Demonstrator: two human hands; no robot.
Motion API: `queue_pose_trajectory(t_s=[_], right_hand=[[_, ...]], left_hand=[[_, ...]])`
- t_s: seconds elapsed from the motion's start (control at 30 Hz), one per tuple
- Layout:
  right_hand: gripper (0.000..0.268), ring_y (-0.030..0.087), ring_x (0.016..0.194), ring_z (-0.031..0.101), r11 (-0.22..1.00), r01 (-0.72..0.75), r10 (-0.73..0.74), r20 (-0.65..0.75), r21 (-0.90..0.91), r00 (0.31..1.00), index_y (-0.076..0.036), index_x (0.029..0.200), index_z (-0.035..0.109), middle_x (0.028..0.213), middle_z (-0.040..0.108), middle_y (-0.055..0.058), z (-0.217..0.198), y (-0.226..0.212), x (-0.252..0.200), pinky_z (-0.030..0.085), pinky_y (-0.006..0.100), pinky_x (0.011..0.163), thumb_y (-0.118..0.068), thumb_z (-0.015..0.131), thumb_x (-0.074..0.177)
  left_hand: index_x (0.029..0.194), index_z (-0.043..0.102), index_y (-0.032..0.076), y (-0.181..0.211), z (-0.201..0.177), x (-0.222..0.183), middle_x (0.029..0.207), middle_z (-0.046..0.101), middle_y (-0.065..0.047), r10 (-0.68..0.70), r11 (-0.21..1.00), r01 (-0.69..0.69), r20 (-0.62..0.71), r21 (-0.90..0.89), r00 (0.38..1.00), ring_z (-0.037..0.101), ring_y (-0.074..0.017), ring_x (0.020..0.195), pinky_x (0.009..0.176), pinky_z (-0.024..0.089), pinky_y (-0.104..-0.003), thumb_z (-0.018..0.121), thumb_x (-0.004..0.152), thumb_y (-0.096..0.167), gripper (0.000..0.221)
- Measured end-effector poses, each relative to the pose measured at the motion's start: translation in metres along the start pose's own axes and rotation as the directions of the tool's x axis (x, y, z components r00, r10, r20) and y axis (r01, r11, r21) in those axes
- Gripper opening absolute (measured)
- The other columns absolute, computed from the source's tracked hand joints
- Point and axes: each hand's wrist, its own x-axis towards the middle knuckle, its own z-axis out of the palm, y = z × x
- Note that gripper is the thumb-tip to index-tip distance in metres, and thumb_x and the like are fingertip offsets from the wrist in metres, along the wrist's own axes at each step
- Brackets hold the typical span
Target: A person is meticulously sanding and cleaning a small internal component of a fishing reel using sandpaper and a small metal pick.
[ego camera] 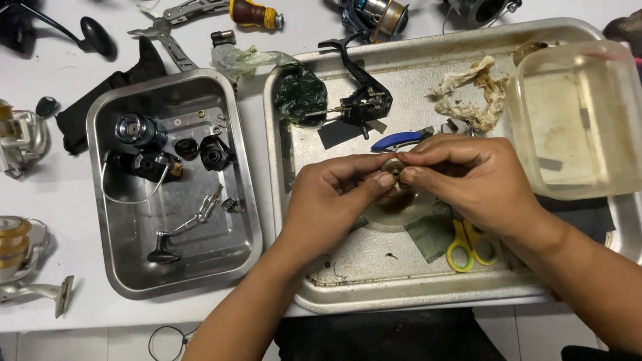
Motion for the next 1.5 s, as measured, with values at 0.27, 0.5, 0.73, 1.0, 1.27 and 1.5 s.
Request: queue_pose_trajectory(t_s=[0.27,0.5,0.73,1.0,1.27,1.5], right_hand=[[0.024,0.029,0.091,0.073,0.759,0.481,-0.503,0.073,-0.44,0.861,0.007,0.11,0.075,0.104,0.073,0.024,0.002,-0.002,0.001,0.062,0.034,0.085,0.0,0.082,0.088],[0.012,0.031,0.081,0.072,0.521,0.617,-0.663,0.176,-0.589,0.728,0.011,0.098,0.076,0.093,0.073,0.026,0.004,-0.008,0.002,0.06,0.035,0.073,0.003,0.082,0.09],[0.018,0.031,0.081,0.077,0.673,0.553,-0.566,0.139,-0.491,0.812,0.011,0.098,0.074,0.094,0.076,0.025,0.001,-0.009,-0.001,0.066,0.035,0.075,0.002,0.084,0.085],[0.018,0.027,0.087,0.076,0.857,0.371,-0.389,0.024,-0.356,0.921,0.01,0.101,0.073,0.097,0.075,0.023,0.005,-0.012,-0.004,0.064,0.03,0.08,0.005,0.081,0.086],[0.018,0.028,0.092,0.076,0.919,0.324,-0.326,0.031,-0.224,0.945,0.009,0.099,0.07,0.098,0.074,0.023,0.002,-0.001,-0.007,0.065,0.031,0.085,0.004,0.078,0.084],[0.017,0.025,0.096,0.074,0.964,0.234,-0.231,0.038,-0.128,0.972,0.005,0.099,0.071,0.1,0.074,0.019,-0.002,0.007,-0.007,0.062,0.029,0.086,-0.002,0.078,0.085]], left_hand=[[0.122,0.075,0.015,0.003,0.002,-0.003,0.114,0.081,-0.007,-0.05,0.995,0.055,-0.057,0.086,0.997,0.078,-0.0106,0.097,0.089,0.064,-0.023,0.075,0.085,0.025,0.038],[0.119,0.074,0.019,-0.005,0.002,-0.006,0.117,0.079,-0.004,0.206,0.94,-0.176,-0.074,0.291,0.976,0.076,-0.0097,0.108,0.092,0.062,-0.021,0.071,0.091,0.025,0.029],[0.121,0.072,0.019,-0.005,-0.001,-0.007,0.118,0.079,-0.006,0.329,0.881,-0.291,-0.041,0.374,0.943,0.078,-0.0154,0.11,0.098,0.062,-0.027,0.072,0.092,0.032,0.031],[0.125,0.069,0.014,-0.002,0.001,-0.008,0.122,0.072,-0.004,0.355,0.875,-0.342,0.027,0.343,0.934,0.07,-0.0195,0.118,0.103,0.054,-0.033,0.07,0.094,0.028,0.034],[0.123,0.07,0.011,-0.003,0.003,-0.009,0.12,0.077,-0.009,0.42,0.84,-0.417,0.071,0.346,0.905,0.075,-0.0205,0.113,0.102,0.06,-0.033,0.071,0.093,0.026,0.033],[0.114,0.072,0.011,-0.001,0.0,-0.008,0.113,0.077,-0.004,0.437,0.831,-0.435,0.077,0.346,0.896,0.074,-0.0167,0.106,0.097,0.059,-0.03,0.074,0.088,0.02,0.029]])
